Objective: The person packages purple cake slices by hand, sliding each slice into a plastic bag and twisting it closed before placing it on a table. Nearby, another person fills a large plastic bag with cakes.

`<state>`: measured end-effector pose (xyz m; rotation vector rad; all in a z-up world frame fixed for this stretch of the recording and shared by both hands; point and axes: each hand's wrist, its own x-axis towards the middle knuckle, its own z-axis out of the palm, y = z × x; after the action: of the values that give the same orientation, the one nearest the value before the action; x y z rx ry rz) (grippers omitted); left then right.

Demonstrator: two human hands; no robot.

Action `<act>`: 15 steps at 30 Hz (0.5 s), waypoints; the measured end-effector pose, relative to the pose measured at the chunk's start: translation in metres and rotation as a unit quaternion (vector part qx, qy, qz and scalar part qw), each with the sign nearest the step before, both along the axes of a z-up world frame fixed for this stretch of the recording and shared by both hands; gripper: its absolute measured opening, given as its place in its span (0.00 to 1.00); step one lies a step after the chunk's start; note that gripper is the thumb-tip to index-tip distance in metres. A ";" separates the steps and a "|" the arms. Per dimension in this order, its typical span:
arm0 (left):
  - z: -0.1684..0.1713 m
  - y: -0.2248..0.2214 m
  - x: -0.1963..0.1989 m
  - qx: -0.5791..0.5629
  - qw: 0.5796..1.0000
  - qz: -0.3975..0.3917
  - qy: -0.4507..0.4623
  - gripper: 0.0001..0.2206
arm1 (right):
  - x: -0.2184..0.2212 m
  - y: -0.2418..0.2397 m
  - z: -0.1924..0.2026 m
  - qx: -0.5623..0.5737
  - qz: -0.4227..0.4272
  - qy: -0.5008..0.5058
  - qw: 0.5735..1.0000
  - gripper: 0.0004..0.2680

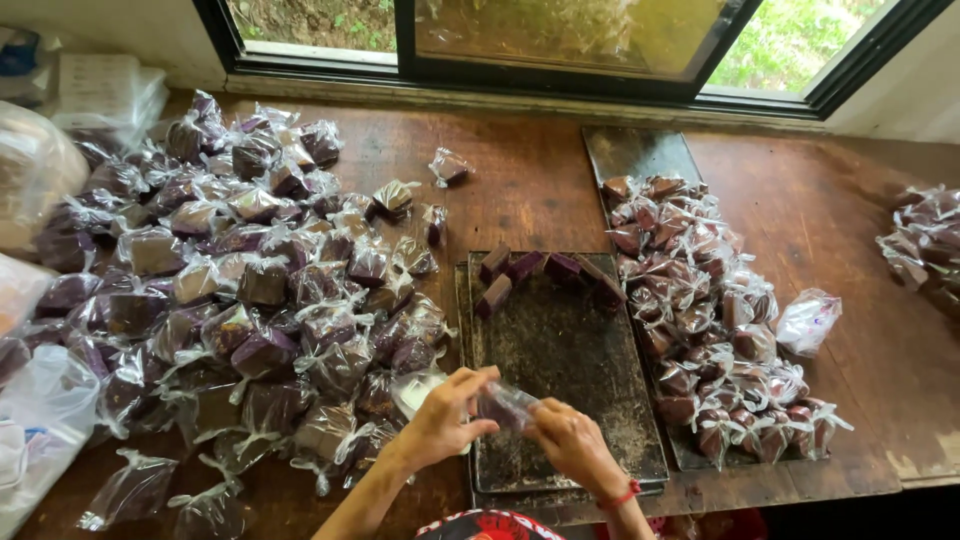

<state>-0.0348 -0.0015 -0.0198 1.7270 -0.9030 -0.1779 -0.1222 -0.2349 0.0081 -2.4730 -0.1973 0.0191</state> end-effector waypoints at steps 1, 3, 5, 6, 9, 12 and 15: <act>-0.005 -0.002 0.002 0.026 0.999 0.000 -0.035 0.23 | -0.004 -0.002 0.001 0.062 0.016 0.019 0.998 0.06; -0.014 -0.004 0.004 0.092 0.991 0.005 -0.094 0.15 | -0.003 -0.006 -0.003 0.131 0.006 0.073 0.989 0.05; -0.016 -0.008 0.010 0.170 0.975 0.011 -0.142 0.07 | 0.005 -0.009 -0.006 0.144 -0.047 0.143 0.978 0.09; -0.014 -0.011 0.010 0.183 0.972 0.023 -0.144 0.06 | 0.004 -0.007 -0.006 0.119 -0.091 0.118 0.982 0.08; 0.002 -0.019 0.013 0.116 0.980 0.068 -0.147 0.04 | 0.006 -0.003 0.011 0.151 -0.166 0.052 0.973 0.05; 0.013 -0.012 -0.001 -0.135 0.991 0.019 -0.011 0.05 | -0.009 0.002 0.033 0.444 -0.124 0.048 0.886 0.02; 0.018 -0.008 -0.009 -0.255 0.941 -0.112 0.190 0.05 | -0.015 0.005 0.045 0.663 -0.065 0.067 0.743 0.02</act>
<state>-0.0437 -0.0091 -0.0016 1.0589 -0.7693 -0.3796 -0.1367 -0.2300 0.0534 -1.0250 0.0468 -0.0056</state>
